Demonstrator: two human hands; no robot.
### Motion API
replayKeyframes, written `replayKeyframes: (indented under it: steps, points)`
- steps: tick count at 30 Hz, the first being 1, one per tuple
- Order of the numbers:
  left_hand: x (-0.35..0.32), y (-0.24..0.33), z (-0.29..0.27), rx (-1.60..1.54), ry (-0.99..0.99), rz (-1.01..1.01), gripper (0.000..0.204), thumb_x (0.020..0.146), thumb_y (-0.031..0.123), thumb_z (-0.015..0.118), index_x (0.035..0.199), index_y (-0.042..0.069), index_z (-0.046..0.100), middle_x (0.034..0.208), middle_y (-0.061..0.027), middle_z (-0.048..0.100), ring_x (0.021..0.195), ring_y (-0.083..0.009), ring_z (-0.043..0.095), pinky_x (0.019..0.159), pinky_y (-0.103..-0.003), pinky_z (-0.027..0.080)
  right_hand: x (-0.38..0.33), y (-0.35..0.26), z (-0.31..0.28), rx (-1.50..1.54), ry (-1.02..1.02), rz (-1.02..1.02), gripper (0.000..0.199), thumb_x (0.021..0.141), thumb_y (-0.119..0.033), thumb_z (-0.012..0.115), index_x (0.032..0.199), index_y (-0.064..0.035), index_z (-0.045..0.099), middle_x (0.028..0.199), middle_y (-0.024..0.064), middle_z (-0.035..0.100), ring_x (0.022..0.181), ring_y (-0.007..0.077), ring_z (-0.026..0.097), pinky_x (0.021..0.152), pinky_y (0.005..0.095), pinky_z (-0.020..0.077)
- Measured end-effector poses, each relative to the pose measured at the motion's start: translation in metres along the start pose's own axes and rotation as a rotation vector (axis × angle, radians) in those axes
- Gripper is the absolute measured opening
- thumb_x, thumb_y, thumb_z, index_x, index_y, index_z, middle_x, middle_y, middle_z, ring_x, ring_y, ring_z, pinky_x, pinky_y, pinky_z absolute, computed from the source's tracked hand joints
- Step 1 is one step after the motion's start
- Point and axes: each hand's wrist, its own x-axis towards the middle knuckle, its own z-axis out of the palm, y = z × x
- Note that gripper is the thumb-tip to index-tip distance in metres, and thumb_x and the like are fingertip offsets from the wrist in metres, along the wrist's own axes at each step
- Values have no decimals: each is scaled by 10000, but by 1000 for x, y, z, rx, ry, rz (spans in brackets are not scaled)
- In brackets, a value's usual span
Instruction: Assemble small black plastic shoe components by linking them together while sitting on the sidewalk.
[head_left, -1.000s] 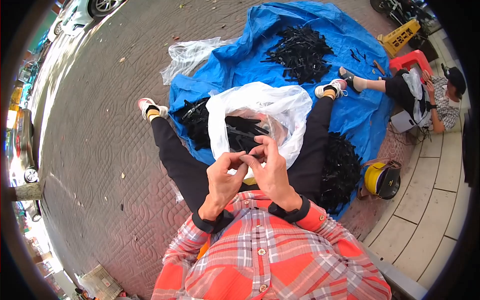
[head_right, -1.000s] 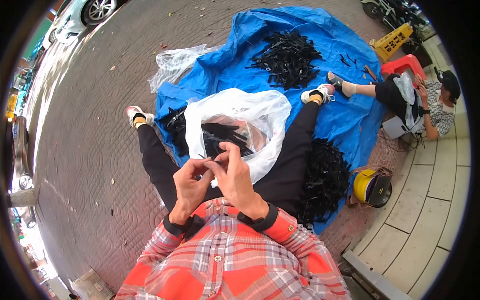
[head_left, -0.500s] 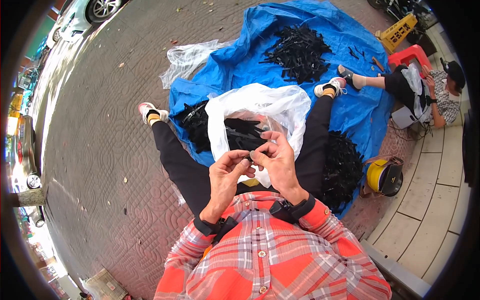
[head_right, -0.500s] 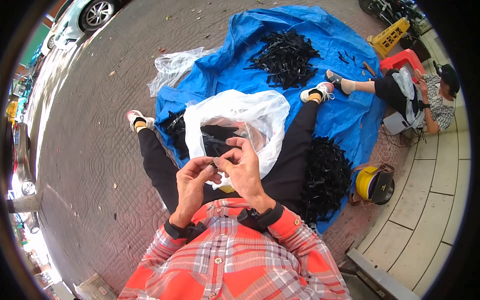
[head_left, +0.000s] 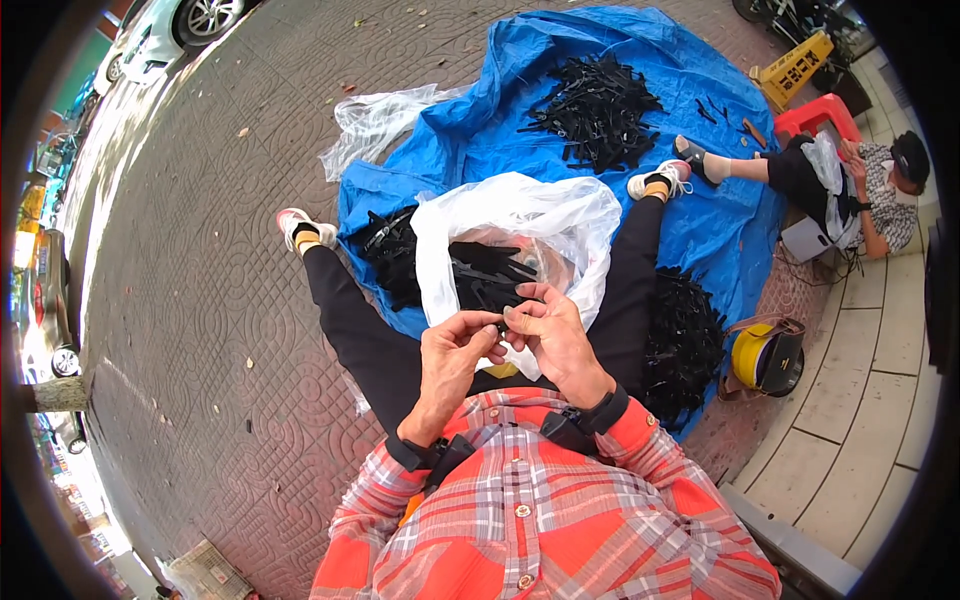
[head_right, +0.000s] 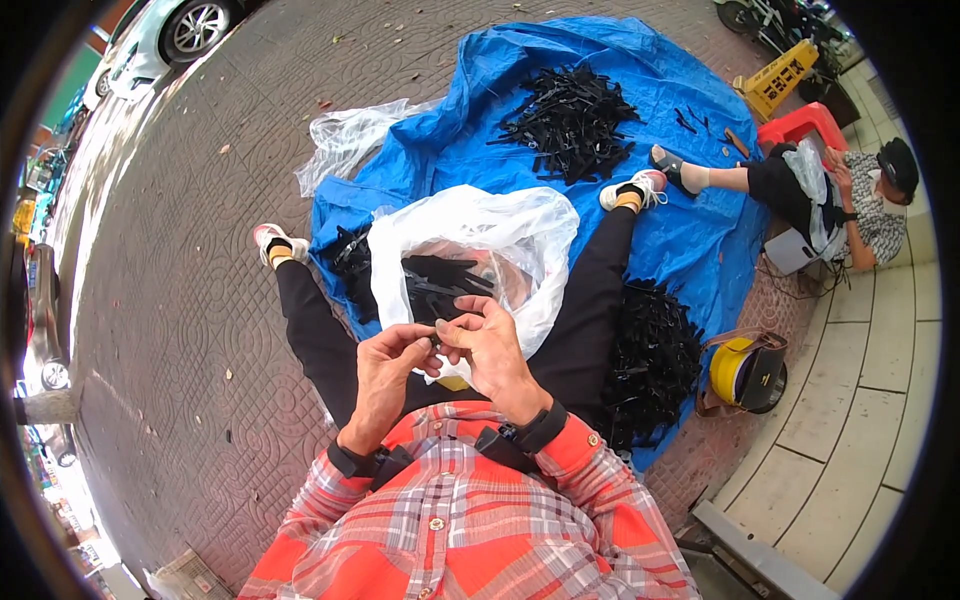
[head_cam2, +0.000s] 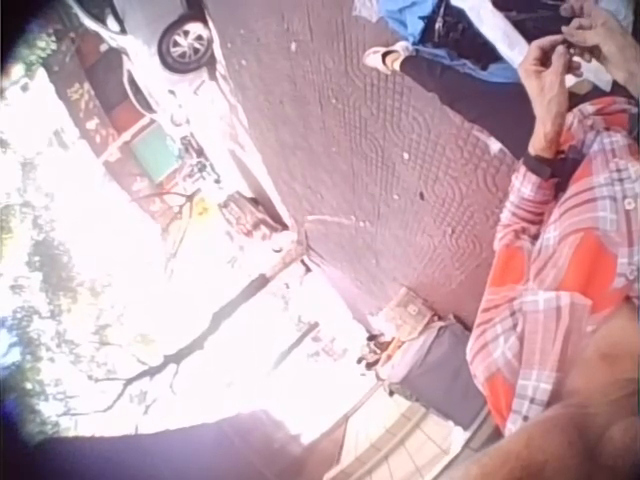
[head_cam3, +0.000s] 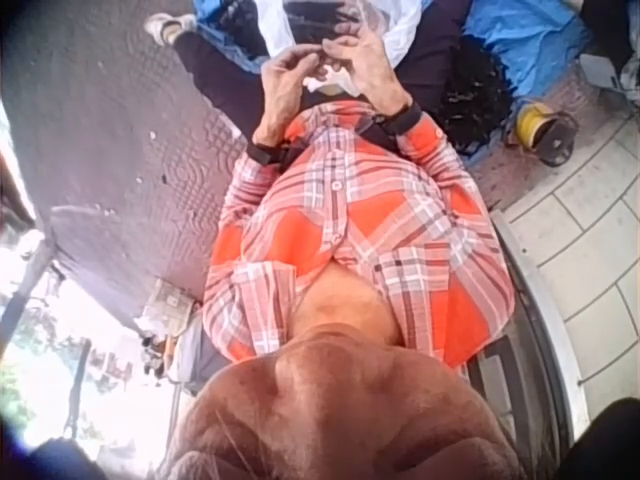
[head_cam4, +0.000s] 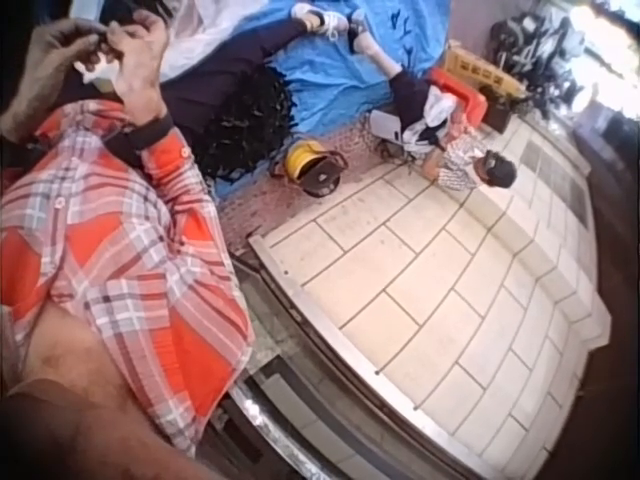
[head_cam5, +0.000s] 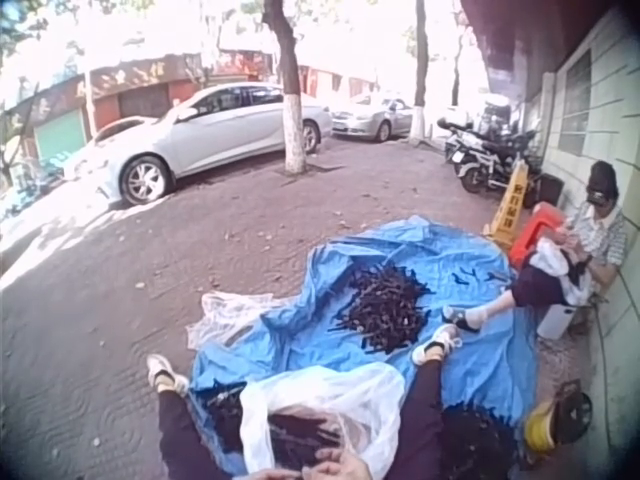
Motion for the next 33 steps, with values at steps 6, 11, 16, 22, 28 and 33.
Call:
replayKeyframes:
  steps: [6,11,16,22,28,33]
  points:
    - [10,-2,-3,22,-30,-19,142,821,23,575,937,-56,596,749,-90,633,607,-116,599,558,-225,492,3,-4,-2,-24,17,-17,499,733,-20,691,1089,60,351,686,104,587,529,157,552,475,235,419]
    - [21,5,-1,65,-9,-18,135,817,28,580,925,-52,594,745,-71,632,591,-99,584,545,-214,484,10,-10,10,-235,47,-192,475,749,-20,674,1092,46,353,676,107,586,530,159,554,480,242,429]
    - [4,0,-13,187,112,73,106,847,41,526,919,2,594,766,-34,597,673,-99,563,608,-225,457,-9,19,38,-1042,35,-760,317,779,-74,621,1048,8,474,864,159,579,687,274,569,598,342,463]
    - [13,-41,-22,-35,-137,-4,210,865,138,560,1022,13,619,822,-5,601,753,-54,538,677,-215,451,-36,13,22,-1448,-307,-1162,280,826,-18,525,1096,35,476,972,216,546,843,357,530,739,420,442]
    - [-6,-1,-21,-207,-38,4,259,835,185,578,993,-19,604,814,-78,625,694,-143,606,609,-253,497,-27,5,28,-1385,-410,-1091,275,830,-1,522,1099,39,481,987,219,541,916,374,521,790,421,430]
    - [8,-12,-31,-170,-90,59,219,808,133,581,970,-13,612,851,-66,631,688,-152,593,620,-264,490,-20,-12,40,-1312,-283,-1012,246,821,-53,571,1044,24,498,922,188,547,850,333,533,748,404,435]
